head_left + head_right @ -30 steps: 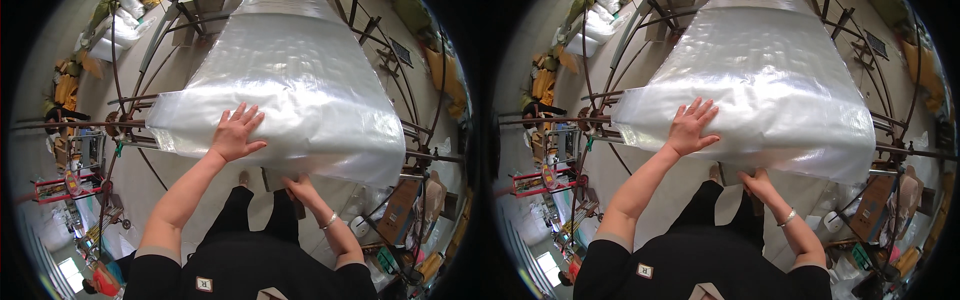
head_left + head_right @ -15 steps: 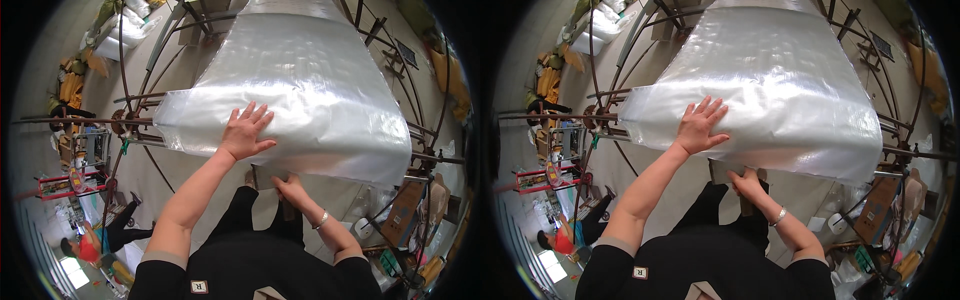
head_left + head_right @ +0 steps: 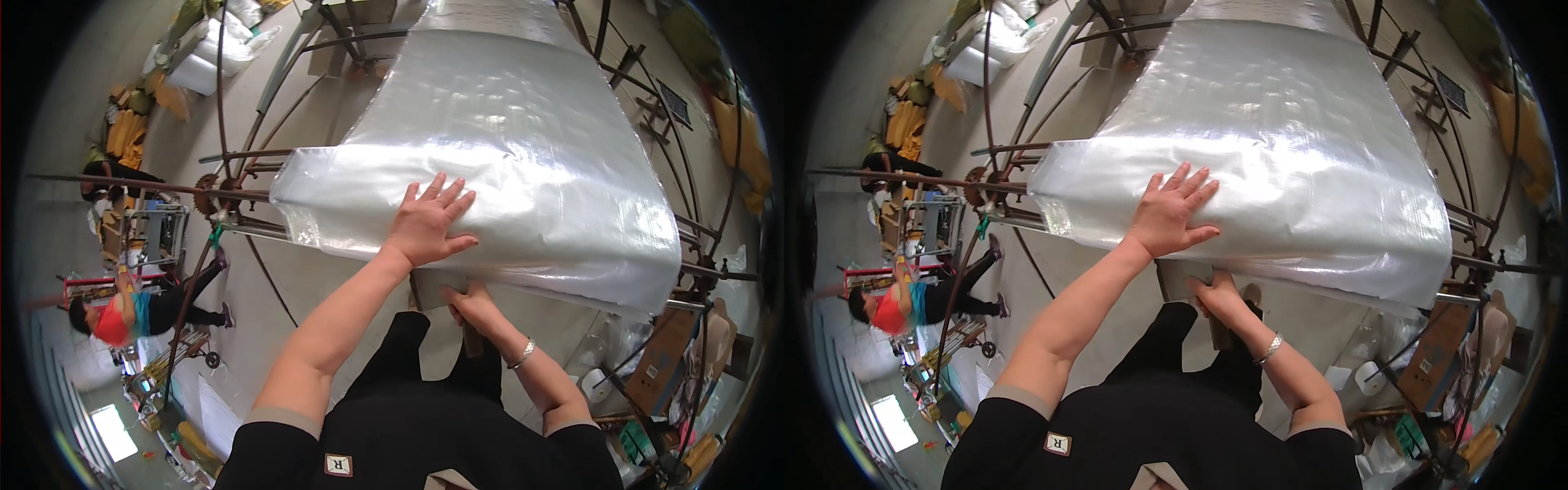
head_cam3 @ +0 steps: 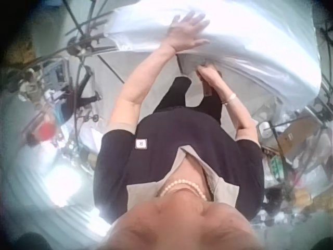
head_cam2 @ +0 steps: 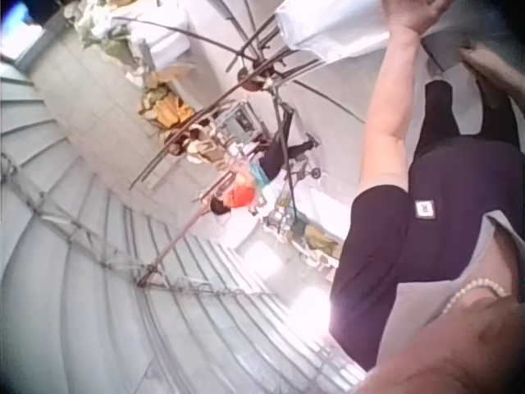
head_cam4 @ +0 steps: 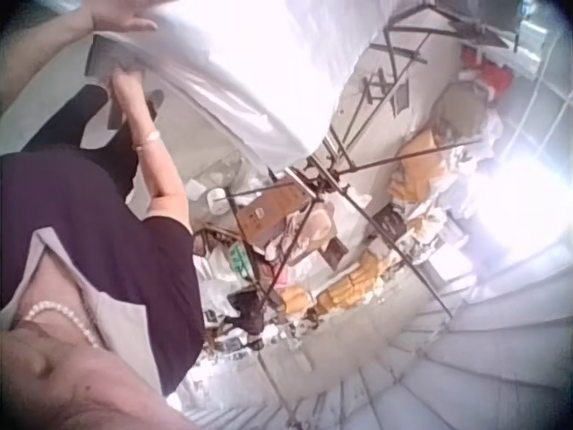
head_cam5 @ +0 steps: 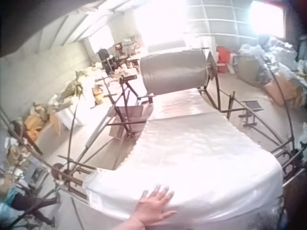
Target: The person operates a manual crank to feed a large roll of clear plastic sheeting through a metal frame. They then use a handheld metal blade to cut the plastic sheet into a rectangular piece. The person repeats this process, feeding the sheet and cutting it multiple times.
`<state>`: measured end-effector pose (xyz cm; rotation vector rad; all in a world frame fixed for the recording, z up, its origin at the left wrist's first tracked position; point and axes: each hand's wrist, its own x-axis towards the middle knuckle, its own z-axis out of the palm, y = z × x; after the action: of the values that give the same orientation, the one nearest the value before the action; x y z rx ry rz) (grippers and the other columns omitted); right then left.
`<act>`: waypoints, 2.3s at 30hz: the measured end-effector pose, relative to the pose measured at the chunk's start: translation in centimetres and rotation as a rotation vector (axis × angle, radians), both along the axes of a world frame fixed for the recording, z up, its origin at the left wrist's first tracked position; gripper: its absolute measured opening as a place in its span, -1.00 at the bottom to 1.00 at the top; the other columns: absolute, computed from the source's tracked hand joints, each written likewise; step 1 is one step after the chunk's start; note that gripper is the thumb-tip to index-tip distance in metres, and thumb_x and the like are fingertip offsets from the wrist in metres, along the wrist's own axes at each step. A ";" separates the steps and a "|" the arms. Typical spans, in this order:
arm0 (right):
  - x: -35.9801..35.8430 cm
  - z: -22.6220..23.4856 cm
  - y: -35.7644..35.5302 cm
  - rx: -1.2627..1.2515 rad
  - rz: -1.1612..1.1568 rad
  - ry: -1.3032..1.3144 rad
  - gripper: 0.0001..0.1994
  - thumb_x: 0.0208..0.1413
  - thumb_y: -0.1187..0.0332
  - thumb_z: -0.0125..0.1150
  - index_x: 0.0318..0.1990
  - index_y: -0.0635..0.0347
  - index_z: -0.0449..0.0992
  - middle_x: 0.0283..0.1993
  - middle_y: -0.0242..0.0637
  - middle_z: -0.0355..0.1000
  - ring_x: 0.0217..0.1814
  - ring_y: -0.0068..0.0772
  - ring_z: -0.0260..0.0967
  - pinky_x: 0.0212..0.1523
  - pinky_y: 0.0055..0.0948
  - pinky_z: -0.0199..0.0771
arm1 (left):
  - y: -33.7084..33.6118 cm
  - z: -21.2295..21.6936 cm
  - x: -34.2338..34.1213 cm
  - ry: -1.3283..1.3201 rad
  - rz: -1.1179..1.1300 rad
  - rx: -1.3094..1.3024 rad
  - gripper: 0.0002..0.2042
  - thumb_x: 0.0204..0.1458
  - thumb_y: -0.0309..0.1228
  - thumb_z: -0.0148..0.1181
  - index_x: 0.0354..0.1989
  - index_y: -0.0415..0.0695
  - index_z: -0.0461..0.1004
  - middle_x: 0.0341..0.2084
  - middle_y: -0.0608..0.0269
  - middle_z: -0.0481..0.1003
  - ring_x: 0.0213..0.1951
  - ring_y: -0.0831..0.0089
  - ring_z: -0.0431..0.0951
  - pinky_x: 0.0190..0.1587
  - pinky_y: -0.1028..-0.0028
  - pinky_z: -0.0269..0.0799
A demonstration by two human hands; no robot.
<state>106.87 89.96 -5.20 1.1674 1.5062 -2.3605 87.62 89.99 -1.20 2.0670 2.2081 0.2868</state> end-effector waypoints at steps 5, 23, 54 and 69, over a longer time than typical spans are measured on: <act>1.8 1.8 -3.5 -0.007 -0.017 -0.042 -0.74 0.16 0.26 0.11 -0.48 0.23 0.37 -0.68 -0.41 0.29 -0.72 -0.59 0.21 -0.67 -0.51 0.24 | -0.8 -0.1 -0.6 0.010 0.013 -0.025 -0.26 -0.08 0.26 0.10 0.26 0.13 0.29 0.28 0.26 0.23 0.33 0.17 0.15 0.25 0.01 0.08; -1.5 2.6 -7.3 -0.008 0.018 -0.077 -0.70 0.15 0.28 0.10 -0.56 0.27 0.38 -0.73 -0.36 0.27 -0.75 -0.55 0.21 -0.71 -0.45 0.28 | -1.1 -0.3 -1.2 -0.095 0.028 0.007 -0.27 -0.05 0.26 0.07 0.24 0.09 0.31 0.28 0.21 0.24 0.33 0.13 0.15 0.26 -0.05 0.06; -11.6 3.3 -11.7 -0.011 0.114 -0.025 -0.77 0.12 0.30 0.24 -0.30 0.28 0.38 -0.45 -0.28 0.37 -0.40 -0.47 0.30 -0.38 -0.32 0.37 | -1.8 -0.6 -2.1 -0.223 0.037 0.000 -0.26 -0.02 0.23 0.06 0.27 0.03 0.27 0.29 0.13 0.21 0.35 0.09 0.10 0.28 -0.06 -0.03; -7.2 -9.6 -18.3 0.645 0.332 0.242 -0.66 0.06 0.29 0.23 -0.10 0.35 0.37 -0.25 0.08 0.51 -0.16 0.03 0.50 -0.18 -0.09 0.45 | -0.4 -0.4 -1.0 -0.166 0.011 0.087 -0.30 -0.05 0.20 0.13 0.15 -0.07 0.36 0.19 0.07 0.32 0.26 0.10 0.24 0.19 0.00 0.17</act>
<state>99.71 71.61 -14.80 0.6338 2.4342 -1.8940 86.58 89.63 -1.64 1.9936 2.1452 0.5436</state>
